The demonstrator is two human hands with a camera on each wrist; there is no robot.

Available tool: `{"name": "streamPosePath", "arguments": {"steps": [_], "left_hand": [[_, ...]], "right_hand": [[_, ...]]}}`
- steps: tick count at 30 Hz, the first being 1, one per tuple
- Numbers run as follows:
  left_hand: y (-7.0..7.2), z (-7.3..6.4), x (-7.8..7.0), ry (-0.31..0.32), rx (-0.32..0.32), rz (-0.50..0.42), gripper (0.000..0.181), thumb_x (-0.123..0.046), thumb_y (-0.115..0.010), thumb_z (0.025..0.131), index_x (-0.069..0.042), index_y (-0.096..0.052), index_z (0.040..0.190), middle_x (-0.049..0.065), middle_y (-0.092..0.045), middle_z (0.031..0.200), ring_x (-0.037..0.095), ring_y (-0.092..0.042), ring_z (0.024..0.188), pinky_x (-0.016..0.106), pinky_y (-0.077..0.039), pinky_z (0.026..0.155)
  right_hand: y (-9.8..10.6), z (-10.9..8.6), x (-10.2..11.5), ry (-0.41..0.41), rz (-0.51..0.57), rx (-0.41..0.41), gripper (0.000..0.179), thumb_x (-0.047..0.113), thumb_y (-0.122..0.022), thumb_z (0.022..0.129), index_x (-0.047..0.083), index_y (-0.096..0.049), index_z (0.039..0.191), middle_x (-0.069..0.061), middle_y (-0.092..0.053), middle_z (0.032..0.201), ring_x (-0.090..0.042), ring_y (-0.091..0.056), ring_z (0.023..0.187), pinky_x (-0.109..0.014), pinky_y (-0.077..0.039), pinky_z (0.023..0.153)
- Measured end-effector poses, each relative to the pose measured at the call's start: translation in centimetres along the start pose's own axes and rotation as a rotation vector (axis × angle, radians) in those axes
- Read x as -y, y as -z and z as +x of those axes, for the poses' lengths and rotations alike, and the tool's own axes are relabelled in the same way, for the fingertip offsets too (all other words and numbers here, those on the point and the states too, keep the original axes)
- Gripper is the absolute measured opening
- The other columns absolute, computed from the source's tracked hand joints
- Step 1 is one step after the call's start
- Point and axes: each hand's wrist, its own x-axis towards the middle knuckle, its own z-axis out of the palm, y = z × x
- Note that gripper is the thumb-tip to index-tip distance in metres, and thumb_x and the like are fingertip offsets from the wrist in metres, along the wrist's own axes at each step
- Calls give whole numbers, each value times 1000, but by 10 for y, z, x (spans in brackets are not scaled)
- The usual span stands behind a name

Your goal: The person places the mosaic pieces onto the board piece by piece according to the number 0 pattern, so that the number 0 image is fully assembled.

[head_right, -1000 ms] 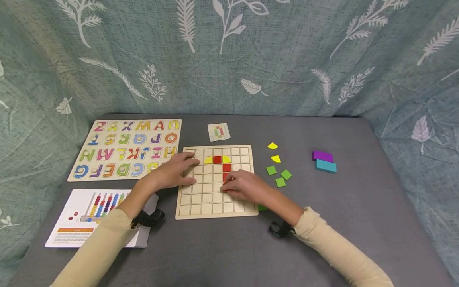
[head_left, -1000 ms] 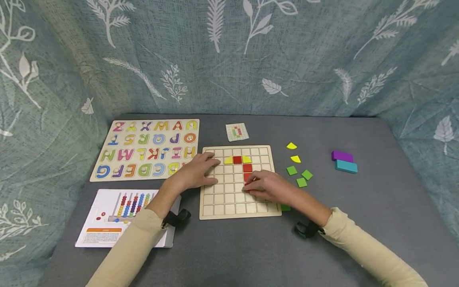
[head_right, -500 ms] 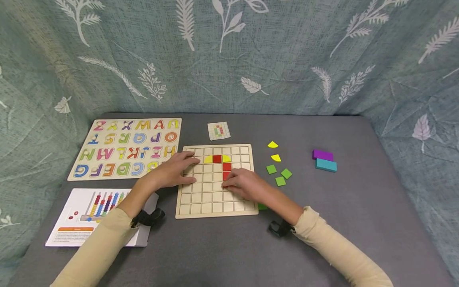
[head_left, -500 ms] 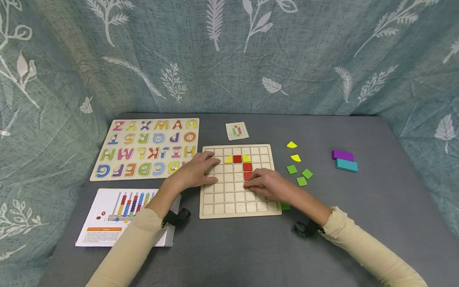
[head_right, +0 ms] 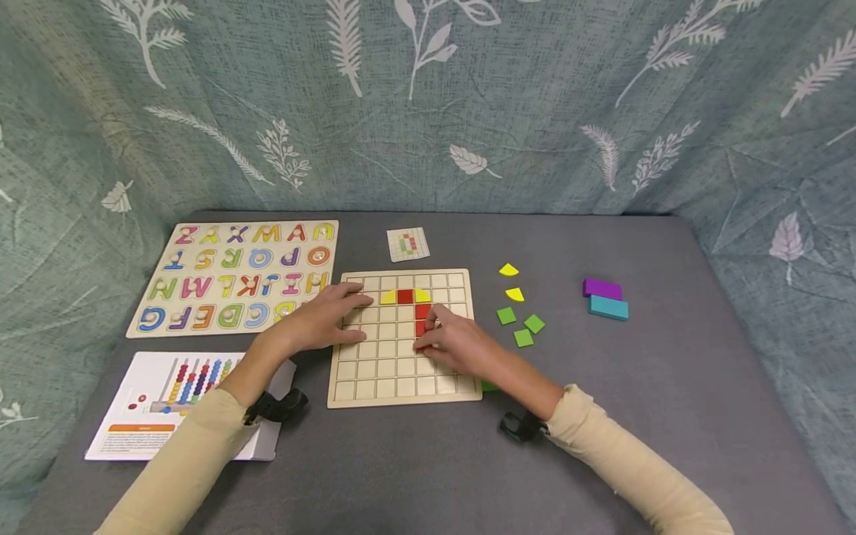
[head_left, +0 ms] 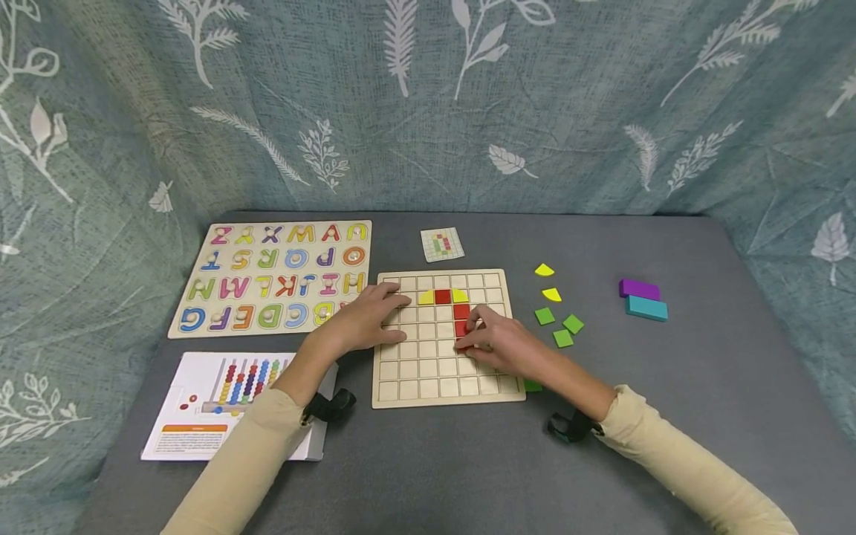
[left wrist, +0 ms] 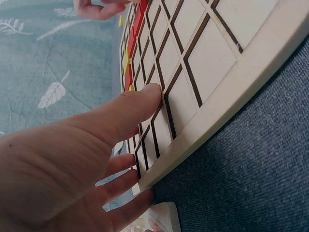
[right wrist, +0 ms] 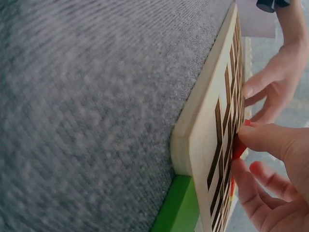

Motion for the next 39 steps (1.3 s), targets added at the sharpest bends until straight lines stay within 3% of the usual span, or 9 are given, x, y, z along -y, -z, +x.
{"name": "streamPosePath", "arguments": {"steps": [5, 11, 15, 20, 24, 31, 39], "left_hand": [[1, 0, -1, 12, 10, -5, 61, -31, -70, 89, -11, -47, 143, 17, -30, 157, 37, -28, 144, 59, -36, 108], [2, 1, 0, 13, 17, -4, 62, -31, -69, 90, -11, -46, 144, 17, -29, 157, 36, -27, 144, 55, -36, 110], [0, 1, 1, 10, 20, -9, 62, -30, -69, 90, -11, -46, 144, 17, -29, 157, 37, -27, 144, 54, -36, 110], [-2, 2, 0, -5, 15, -4, 61, -30, -69, 90, -10, -47, 143, 18, -30, 156, 37, -29, 143, 53, -37, 110], [-1, 1, 0, 1, 11, -7, 61, -29, -69, 90, -10, -47, 143, 18, -30, 156, 37, -29, 143, 54, -37, 110], [-1, 0, -1, -1, 24, -14, 61, -29, -69, 90, -10, -47, 143, 19, -29, 157, 37, -28, 144, 54, -36, 110], [-1, 0, 1, -3, 7, -10, 62, -29, -69, 89, -9, -47, 143, 19, -30, 156, 38, -28, 143, 55, -36, 110]], "right_hand": [[0, 2, 0, -1, -9, 22, 15, 11, -75, 84, 15, -78, 99, -1, -60, 94, -10, -55, 76, -19, -44, 63], [2, 3, 2, 45, -82, 60, 13, 13, -75, 84, 16, -76, 97, 3, -71, 95, -14, -62, 88, -27, -53, 77], [10, -2, 0, 34, -24, 86, 18, 16, -73, 86, 15, -75, 104, 2, -70, 97, -13, -61, 87, -26, -52, 74], [36, -17, -22, -95, 95, -49, 24, 10, -71, 87, 7, -73, 110, -8, -69, 100, -15, -62, 79, -26, -49, 63], [53, -32, -48, -244, 30, -137, 28, 8, -71, 87, 5, -71, 115, -14, -65, 100, -18, -63, 76, -26, -46, 59], [65, -52, -75, -376, 2, -136, 32, 9, -70, 88, 6, -69, 120, -18, -62, 105, -24, -63, 78, -27, -45, 58], [66, -51, -85, -466, 39, -85, 35, 11, -67, 91, 6, -65, 126, -21, -58, 114, -31, -66, 86, -39, -54, 67]]}}
